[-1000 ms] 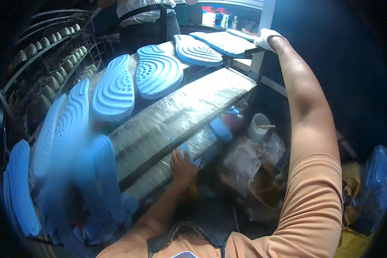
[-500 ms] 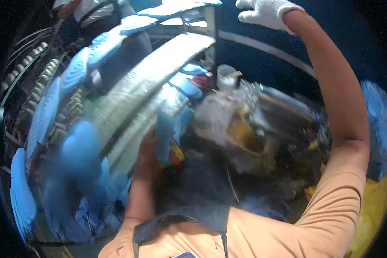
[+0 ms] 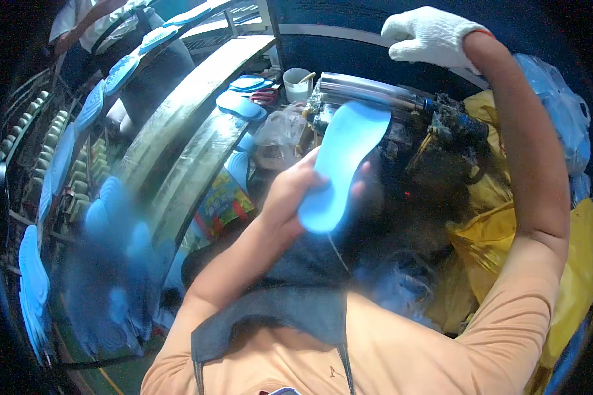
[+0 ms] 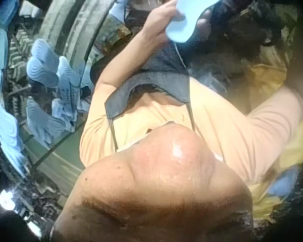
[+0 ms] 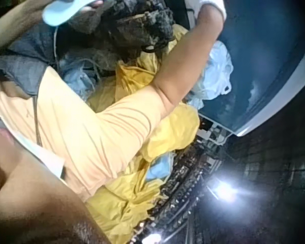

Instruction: The person repeatedly picks up light blue shoe insoles from a plastic bag and places them onto a metal rack. The person handles the insoles one by one, arranging them in a row on the rack. The task involves repetitive pick-and-place motions within a cluttered workspace.

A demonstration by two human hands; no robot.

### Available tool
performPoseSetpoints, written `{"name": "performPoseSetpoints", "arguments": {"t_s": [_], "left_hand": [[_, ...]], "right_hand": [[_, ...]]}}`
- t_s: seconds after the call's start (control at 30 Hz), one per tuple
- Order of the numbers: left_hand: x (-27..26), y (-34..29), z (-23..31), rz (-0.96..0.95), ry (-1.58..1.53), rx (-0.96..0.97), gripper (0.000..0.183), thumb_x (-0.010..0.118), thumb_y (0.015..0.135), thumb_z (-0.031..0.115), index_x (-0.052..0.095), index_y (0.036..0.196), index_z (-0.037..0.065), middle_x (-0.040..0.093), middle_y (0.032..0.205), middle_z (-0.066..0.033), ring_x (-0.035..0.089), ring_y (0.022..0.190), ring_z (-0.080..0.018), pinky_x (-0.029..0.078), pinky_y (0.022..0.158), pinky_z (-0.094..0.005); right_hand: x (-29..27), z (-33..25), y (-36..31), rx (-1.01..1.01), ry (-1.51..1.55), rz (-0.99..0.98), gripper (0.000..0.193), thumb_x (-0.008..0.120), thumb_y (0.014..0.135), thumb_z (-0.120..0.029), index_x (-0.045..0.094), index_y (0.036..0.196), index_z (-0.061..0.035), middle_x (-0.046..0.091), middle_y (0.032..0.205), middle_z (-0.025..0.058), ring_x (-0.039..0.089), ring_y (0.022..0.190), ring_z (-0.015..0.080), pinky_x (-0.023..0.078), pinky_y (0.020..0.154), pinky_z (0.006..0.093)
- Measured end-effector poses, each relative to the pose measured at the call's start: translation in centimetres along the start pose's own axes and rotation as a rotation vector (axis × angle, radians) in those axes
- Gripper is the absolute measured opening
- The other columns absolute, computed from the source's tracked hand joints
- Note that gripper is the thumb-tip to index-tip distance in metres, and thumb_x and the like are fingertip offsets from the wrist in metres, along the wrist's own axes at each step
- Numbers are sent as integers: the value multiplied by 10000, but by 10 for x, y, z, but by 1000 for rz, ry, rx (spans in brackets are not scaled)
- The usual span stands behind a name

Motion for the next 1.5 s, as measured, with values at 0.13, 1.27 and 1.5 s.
{"name": "performPoseSetpoints", "arguments": {"t_s": [0.13,1.27,1.5], "left_hand": [[-18,17,0,35,-33,-73,450,440,928,57,387,1354,-76,522,1284,-243,591,1151,-351,518,990,-495],[-136,-106,135,280,462,471,493,421,1023,368,462,1383,35,563,1329,-130,522,1243,-246,411,1036,-395],[-102,-145,145,167,153,561,762,275,1007,601,364,1452,-11,490,1413,-189,476,1299,-315,356,1106,-460]], "right_hand": [[33,-2,16,-34,-56,-11,386,594,903,-235,606,1218,-13,634,1207,191,612,1106,344,483,985,385],[41,-148,75,-174,1409,-43,414,559,952,-270,590,1257,7,610,821,-1,489,624,60,393,584,210],[165,-293,38,216,1980,-502,294,512,993,-161,603,1224,-3,700,1028,101,690,894,184,564,791,294]]}}
Point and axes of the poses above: each hand's wrist, its own y-axis towards the middle knuckle, its own x-axis out of the palm, z = x × y, the point moved 6 cm from there along y, towards the middle knuckle
